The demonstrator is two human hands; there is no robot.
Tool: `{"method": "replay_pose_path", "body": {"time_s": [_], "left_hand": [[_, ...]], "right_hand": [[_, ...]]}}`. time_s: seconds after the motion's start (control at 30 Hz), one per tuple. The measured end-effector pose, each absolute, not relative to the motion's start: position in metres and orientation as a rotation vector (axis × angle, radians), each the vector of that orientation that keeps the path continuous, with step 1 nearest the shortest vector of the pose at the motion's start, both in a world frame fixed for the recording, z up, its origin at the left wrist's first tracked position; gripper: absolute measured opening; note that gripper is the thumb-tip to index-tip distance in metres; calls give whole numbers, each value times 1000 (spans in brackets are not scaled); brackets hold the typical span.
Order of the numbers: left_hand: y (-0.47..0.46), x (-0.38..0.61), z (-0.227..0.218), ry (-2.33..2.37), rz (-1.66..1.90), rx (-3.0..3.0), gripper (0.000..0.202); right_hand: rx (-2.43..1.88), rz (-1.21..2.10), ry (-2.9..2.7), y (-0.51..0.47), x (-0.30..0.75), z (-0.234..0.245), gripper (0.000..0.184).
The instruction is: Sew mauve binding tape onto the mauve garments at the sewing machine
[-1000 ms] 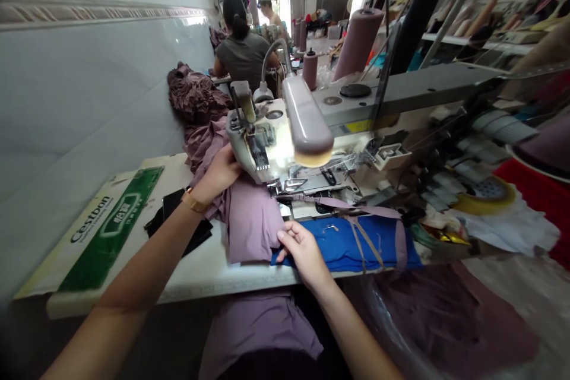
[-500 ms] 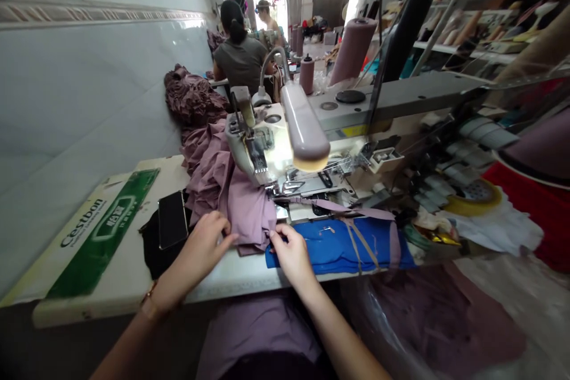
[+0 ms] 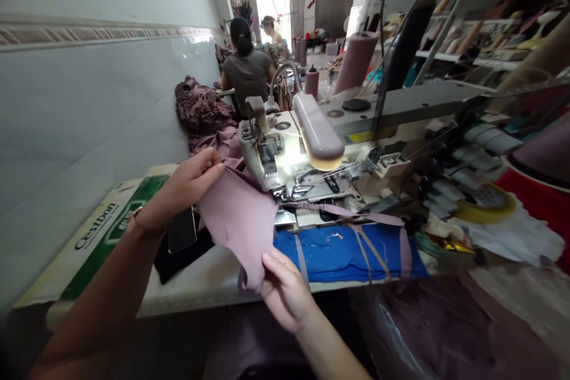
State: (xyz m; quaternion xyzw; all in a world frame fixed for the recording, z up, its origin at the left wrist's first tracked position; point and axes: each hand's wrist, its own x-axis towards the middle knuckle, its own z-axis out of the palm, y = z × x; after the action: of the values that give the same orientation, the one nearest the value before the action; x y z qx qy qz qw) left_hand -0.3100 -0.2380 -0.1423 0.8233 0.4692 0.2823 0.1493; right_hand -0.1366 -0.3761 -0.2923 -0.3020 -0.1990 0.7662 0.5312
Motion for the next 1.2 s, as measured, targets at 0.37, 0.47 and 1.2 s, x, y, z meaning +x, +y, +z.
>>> {"method": "replay_pose_path", "body": {"time_s": [0.37,0.47,1.2], "left_hand": [[-263,-312,-171,1353,616,2368,14],[-237,-314,-176,1379,696,2438,15],[-279,-265,-254,1169,640,2727,33]], "right_hand": [[-1170,1322,-797,-392,-76,-342,40],[-1253,1174,-988,-383,-83,-336,34],[-1421,463,-1683,-333,-82,-301,25]]}}
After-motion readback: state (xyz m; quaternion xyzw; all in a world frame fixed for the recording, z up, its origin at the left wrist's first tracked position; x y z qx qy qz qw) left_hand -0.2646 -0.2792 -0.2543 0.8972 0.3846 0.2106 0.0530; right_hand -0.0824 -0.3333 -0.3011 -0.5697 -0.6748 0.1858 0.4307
